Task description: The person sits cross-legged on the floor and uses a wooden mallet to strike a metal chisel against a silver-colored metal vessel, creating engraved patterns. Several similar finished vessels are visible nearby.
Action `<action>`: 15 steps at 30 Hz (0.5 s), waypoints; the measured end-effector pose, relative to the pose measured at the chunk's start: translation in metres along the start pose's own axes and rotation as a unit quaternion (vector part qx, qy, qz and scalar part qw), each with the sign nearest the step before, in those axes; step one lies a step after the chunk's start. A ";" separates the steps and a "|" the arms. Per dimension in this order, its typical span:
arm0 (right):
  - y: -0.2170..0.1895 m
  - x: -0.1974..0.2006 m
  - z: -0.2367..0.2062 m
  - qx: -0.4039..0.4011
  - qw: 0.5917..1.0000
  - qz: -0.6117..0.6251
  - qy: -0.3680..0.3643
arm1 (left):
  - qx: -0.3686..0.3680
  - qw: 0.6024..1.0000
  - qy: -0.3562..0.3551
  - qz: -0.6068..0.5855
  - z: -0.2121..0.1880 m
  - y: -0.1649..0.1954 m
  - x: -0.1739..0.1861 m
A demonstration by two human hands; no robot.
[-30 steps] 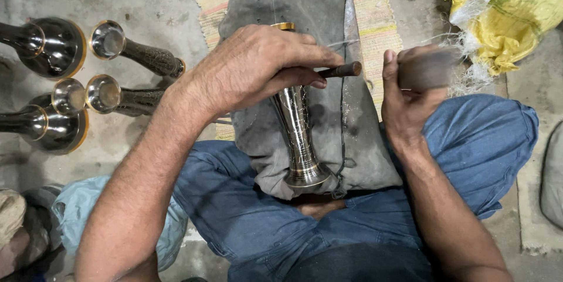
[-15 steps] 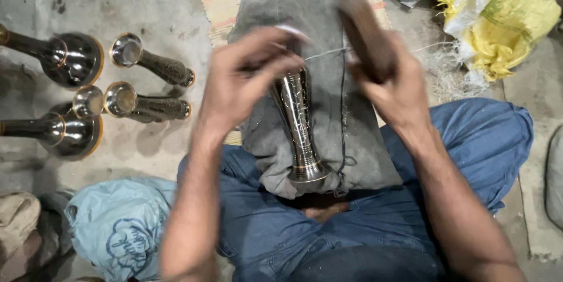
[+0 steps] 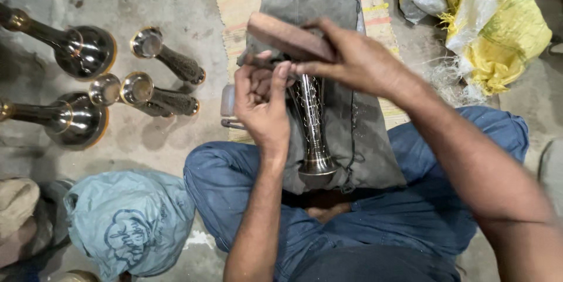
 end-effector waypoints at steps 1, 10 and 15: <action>0.005 0.005 -0.002 -0.021 1.000 0.002 -0.008 | 0.006 1.000 0.003 0.014 -0.001 -0.001 -0.002; -0.033 0.082 -0.008 0.251 0.917 -0.275 0.140 | 0.009 1.000 -0.009 -0.008 0.001 -0.015 0.001; -0.083 0.099 -0.016 0.328 0.832 -0.418 0.156 | -0.001 0.999 -0.027 -0.016 0.001 -0.020 0.002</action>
Point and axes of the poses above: each hand's wrist, its own z-axis towards the middle knuckle, its own x-axis out of the back of the hand, y = z × x, the point moved 3 cm from there along z, towards the middle knuckle, and after that the axes turned 6 degrees about z, right-handed, at the moved point
